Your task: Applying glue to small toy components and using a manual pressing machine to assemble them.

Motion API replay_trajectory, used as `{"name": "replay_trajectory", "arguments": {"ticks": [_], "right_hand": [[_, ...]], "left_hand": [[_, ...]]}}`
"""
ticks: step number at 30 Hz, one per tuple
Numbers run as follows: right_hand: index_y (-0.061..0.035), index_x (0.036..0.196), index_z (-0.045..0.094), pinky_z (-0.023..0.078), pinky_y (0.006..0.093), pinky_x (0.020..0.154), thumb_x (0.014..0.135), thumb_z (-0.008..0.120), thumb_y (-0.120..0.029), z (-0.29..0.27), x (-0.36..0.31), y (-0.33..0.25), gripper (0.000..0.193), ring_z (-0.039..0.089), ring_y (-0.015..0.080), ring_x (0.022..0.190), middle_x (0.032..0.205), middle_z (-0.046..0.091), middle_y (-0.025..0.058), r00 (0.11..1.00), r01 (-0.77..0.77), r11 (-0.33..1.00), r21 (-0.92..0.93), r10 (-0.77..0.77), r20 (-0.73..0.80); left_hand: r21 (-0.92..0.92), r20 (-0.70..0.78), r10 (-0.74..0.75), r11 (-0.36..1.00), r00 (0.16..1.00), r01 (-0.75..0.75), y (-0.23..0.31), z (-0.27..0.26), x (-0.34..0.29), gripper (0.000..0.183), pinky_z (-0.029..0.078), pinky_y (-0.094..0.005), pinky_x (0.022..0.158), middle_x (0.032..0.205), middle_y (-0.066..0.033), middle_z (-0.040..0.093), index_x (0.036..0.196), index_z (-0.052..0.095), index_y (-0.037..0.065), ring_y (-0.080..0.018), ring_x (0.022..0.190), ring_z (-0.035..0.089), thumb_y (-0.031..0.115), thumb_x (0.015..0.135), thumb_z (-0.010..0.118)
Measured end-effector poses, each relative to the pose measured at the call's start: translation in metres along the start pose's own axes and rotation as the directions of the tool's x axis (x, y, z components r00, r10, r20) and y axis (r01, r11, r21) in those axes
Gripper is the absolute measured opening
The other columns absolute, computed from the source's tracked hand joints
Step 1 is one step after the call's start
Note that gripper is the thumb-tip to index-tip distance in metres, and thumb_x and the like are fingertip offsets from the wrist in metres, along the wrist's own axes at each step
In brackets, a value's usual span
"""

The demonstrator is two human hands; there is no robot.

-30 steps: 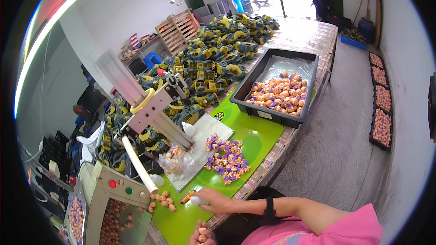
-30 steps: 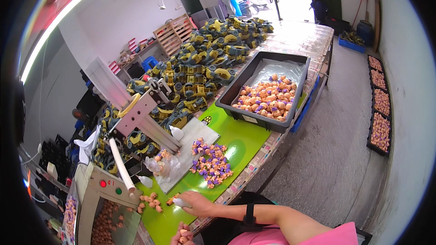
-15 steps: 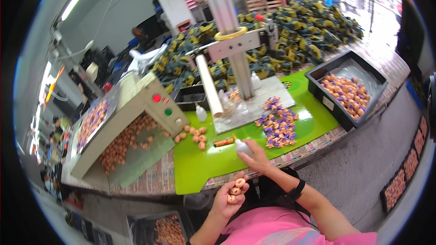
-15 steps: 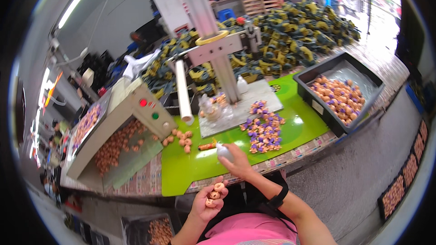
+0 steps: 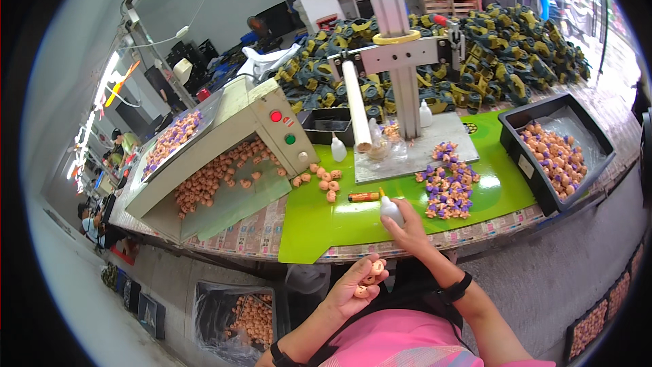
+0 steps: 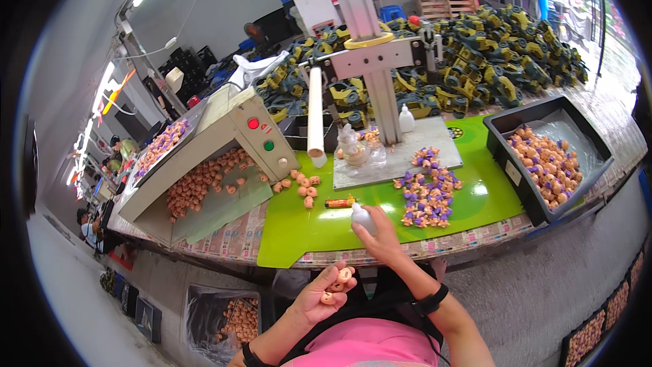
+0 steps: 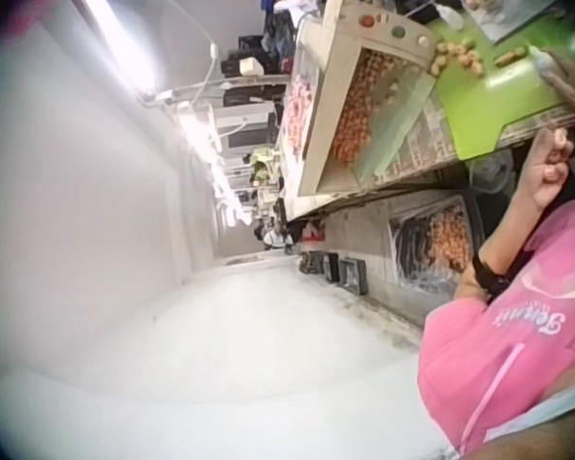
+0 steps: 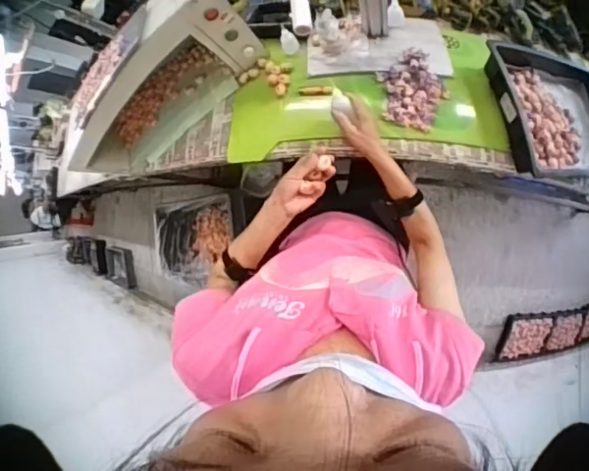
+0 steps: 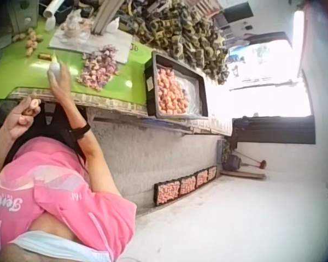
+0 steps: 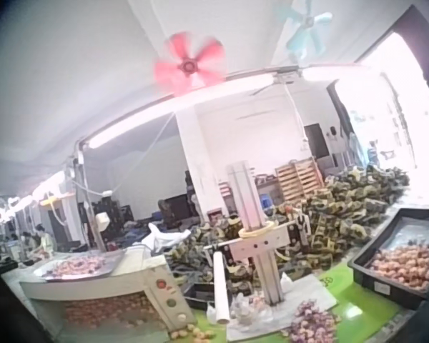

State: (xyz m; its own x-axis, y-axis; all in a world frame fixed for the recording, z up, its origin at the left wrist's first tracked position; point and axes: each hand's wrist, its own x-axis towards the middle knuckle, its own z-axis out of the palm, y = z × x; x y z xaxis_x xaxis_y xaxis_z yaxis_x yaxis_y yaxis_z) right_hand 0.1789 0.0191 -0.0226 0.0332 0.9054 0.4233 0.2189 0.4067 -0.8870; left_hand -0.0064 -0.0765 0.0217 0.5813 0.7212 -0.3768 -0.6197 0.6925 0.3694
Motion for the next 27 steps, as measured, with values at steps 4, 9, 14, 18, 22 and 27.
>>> {"name": "replay_trajectory", "arguments": {"ticks": [4,9,14,18,22,27], "right_hand": [[0.0021,0.116,0.053,0.045,0.0333,0.079,0.084,0.067,-0.018,-0.006,-0.002,-0.002,0.040,0.056,0.0249,0.088,0.097,0.054,0.0131,0.999,0.034,0.998,-0.044,-0.034,-0.008],[0.0001,0.112,0.058,0.046,0.0360,0.077,0.081,0.070,-0.016,-0.029,-0.022,-0.033,0.038,0.057,0.0292,0.088,0.096,0.056,0.0145,0.997,0.030,0.999,-0.042,-0.027,0.071],[-0.0015,0.110,0.062,0.047,0.0335,0.073,0.072,0.081,-0.018,-0.050,-0.038,-0.054,0.045,0.059,0.0250,0.081,0.089,0.059,0.0103,0.986,-0.037,0.995,-0.093,0.051,0.158],[-0.0029,0.107,0.061,0.049,0.0309,0.072,0.063,0.089,-0.021,-0.051,-0.044,-0.061,0.055,0.060,0.0187,0.078,0.086,0.061,0.0074,0.982,-0.190,0.981,0.024,0.190,0.001],[-0.0057,0.098,0.061,0.047,0.0292,0.067,0.060,0.091,-0.017,-0.047,-0.039,-0.059,0.050,0.058,0.0160,0.074,0.083,0.061,0.0053,0.986,-0.121,0.985,0.123,0.133,-0.095],[-0.0067,0.092,0.063,0.044,0.0304,0.061,0.058,0.091,-0.014,-0.038,-0.024,-0.061,0.044,0.056,0.0194,0.069,0.078,0.060,0.0052,0.995,0.101,0.990,-0.097,-0.102,-0.006]], "left_hand": [[0.027,-0.036,0.035,0.999,0.999,-0.034,0.005,0.005,-0.002,0.029,0.047,-0.0160,0.056,0.109,-0.0042,0.063,0.119,0.059,0.009,-0.0151,0.104,0.062,0.020,0.092,0.062],[-0.036,-0.130,0.028,0.999,0.991,-0.033,0.011,-0.019,-0.004,0.029,0.047,-0.0160,0.056,0.108,-0.0026,0.063,0.120,0.058,0.009,-0.0115,0.099,0.063,0.015,0.092,0.062],[0.006,-0.062,0.118,0.993,0.991,-0.117,0.020,-0.020,0.007,0.031,0.041,-0.0152,0.051,0.106,-0.0036,0.060,0.121,0.057,0.011,-0.0102,0.090,0.061,0.014,0.091,0.063],[0.110,-0.150,0.170,0.982,0.974,-0.154,0.032,-0.009,0.018,0.033,0.038,-0.0144,0.048,0.106,-0.0066,0.059,0.125,0.056,0.011,-0.0095,0.080,0.056,0.011,0.092,0.061],[0.108,0.011,0.135,0.985,0.991,-0.136,0.044,-0.020,0.034,0.033,0.038,-0.0157,0.048,0.102,-0.0028,0.058,0.127,0.055,0.013,-0.0063,0.073,0.055,0.008,0.095,0.057],[0.196,-0.079,0.188,0.966,0.979,-0.170,0.049,-0.022,0.045,0.032,0.037,-0.0165,0.045,0.099,-0.0043,0.058,0.126,0.055,0.008,-0.0045,0.058,0.047,0.008,0.095,0.057]]}}
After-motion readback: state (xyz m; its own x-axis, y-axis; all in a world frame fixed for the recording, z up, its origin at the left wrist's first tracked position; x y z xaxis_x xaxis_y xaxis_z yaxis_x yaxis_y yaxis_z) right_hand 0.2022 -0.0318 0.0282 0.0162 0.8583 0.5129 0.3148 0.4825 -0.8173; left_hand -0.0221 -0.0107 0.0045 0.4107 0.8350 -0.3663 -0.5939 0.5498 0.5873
